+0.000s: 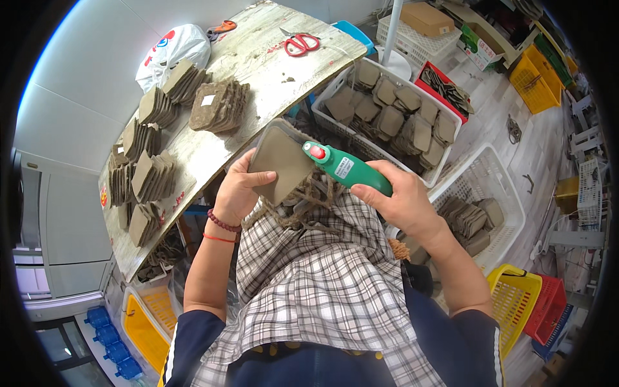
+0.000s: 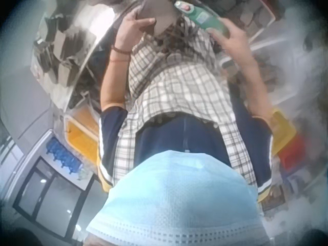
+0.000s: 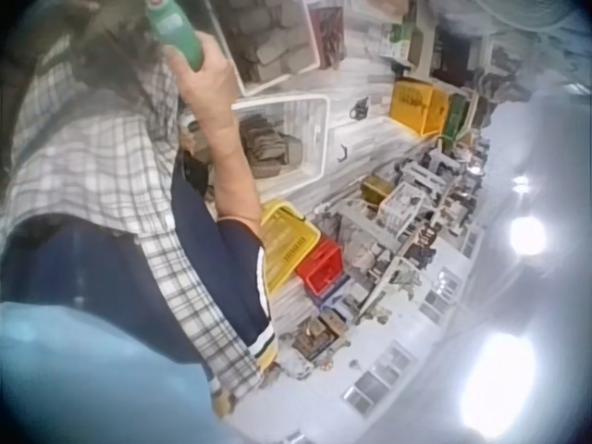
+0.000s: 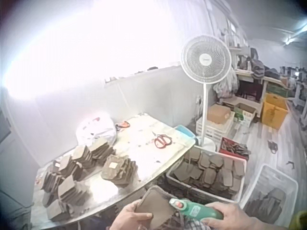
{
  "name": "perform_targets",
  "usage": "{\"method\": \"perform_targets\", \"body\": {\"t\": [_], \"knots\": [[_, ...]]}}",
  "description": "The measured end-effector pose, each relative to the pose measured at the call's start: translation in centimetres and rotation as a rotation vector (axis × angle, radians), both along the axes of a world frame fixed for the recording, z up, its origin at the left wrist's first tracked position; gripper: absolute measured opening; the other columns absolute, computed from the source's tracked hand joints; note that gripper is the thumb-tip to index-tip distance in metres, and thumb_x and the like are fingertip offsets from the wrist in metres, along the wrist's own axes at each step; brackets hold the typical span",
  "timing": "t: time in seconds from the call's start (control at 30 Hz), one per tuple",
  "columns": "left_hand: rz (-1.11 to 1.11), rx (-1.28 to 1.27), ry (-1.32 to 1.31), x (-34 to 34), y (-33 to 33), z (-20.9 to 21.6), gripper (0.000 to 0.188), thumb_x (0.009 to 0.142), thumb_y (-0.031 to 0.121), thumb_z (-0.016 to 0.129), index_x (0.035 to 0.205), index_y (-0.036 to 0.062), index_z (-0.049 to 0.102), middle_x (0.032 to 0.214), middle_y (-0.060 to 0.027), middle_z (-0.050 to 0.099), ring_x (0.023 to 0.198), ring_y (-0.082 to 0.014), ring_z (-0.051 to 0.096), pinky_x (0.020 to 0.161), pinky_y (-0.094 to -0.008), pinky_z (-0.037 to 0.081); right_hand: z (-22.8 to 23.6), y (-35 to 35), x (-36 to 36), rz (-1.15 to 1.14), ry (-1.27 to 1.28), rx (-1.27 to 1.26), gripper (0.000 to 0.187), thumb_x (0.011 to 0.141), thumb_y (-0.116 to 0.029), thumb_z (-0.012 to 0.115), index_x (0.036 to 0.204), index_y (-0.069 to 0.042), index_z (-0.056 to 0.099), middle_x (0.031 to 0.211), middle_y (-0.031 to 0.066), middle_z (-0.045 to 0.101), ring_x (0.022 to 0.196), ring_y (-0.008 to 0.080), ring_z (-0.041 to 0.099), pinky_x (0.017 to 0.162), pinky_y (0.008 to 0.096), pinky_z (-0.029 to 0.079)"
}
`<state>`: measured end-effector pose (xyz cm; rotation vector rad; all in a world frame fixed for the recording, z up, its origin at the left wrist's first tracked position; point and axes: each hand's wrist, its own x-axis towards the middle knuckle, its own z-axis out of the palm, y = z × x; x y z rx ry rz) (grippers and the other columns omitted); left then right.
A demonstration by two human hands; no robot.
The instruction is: The person uses a handheld rotary tool to grind the edges of small rectangular objects. They pick up each object from a stack, grind its edges, and place it back on the table.
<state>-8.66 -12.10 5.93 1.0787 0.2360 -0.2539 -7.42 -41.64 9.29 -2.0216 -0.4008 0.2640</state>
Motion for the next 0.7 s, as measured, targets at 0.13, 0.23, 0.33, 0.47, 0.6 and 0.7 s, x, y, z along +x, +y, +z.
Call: {"method": "perform_targets", "body": {"t": [0.13,0.23,0.33,0.47,0.6,0.7], "knots": [[-0.021,0.042,0.104,-1.0,-0.5,-1.1,0.050,0.081,-0.013,0.060,0.128,-0.0010,0.050,0.114,-0.0100,0.062,0.104,-0.0196,0.061,0.092,-0.0338,0.050,-0.8,0.9,0.0,-0.002,0.099,0.020,0.042,0.085,-0.037,0.070,0.107,-0.001,0.063,0.075,0.0050,0.064,0.065,0.0118,0.058,0.061,0.0277,0.048],[-0.075,-0.022,0.119,-1.3,-0.1,-1.3,0.049,0.081,-0.012,0.060,0.128,-0.0008,0.050,0.111,-0.0089,0.062,0.101,-0.0182,0.061,0.090,-0.0326,0.050,-1.0,1.2,0.5,0.032,0.255,0.109,0.041,0.086,-0.037,0.069,0.103,0.000,0.063,0.073,0.0037,0.062,0.062,0.0094,0.057,0.058,0.0253,0.046],[-0.096,0.115,0.119,-1.5,0.9,0.0,0.042,0.081,-0.009,0.062,0.121,-0.0007,0.053,0.107,-0.0081,0.063,0.097,-0.0159,0.061,0.086,-0.0297,0.049,-0.6,1.1,0.9,0.084,0.387,0.143,0.042,0.088,-0.040,0.066,0.102,0.000,0.061,0.073,0.0020,0.059,0.063,0.0075,0.055,0.056,0.0232,0.046],[0.026,0.469,-0.008,-1.3,3.0,-0.5,0.027,0.079,-0.004,0.067,0.104,0.0008,0.057,0.096,-0.0074,0.066,0.085,-0.0138,0.063,0.077,-0.0269,0.051,-0.3,0.6,1.3,0.151,0.473,0.162,0.044,0.089,-0.043,0.064,0.099,0.000,0.060,0.072,0.0023,0.058,0.063,0.0074,0.055,0.055,0.0226,0.045],[0.237,0.186,-0.007,-1.6,3.6,-0.3,0.020,0.075,-0.003,0.074,0.091,0.0003,0.062,0.086,-0.0079,0.068,0.072,-0.0143,0.065,0.067,-0.0291,0.055,-0.1,0.9,1.3,0.201,0.494,0.164,0.046,0.089,-0.045,0.064,0.095,0.000,0.060,0.070,0.0022,0.056,0.060,0.0076,0.053,0.054,0.0225,0.044],[0.250,0.214,-0.004,-1.8,3.9,0.2,0.020,0.076,-0.003,0.073,0.092,-0.0006,0.064,0.087,-0.0082,0.069,0.073,-0.0145,0.065,0.067,-0.0287,0.055,0.0,1.2,1.2,0.215,0.514,0.163,0.039,0.088,-0.038,0.065,0.097,0.000,0.062,0.070,0.0020,0.058,0.058,0.0070,0.052,0.053,0.0228,0.044]]}}
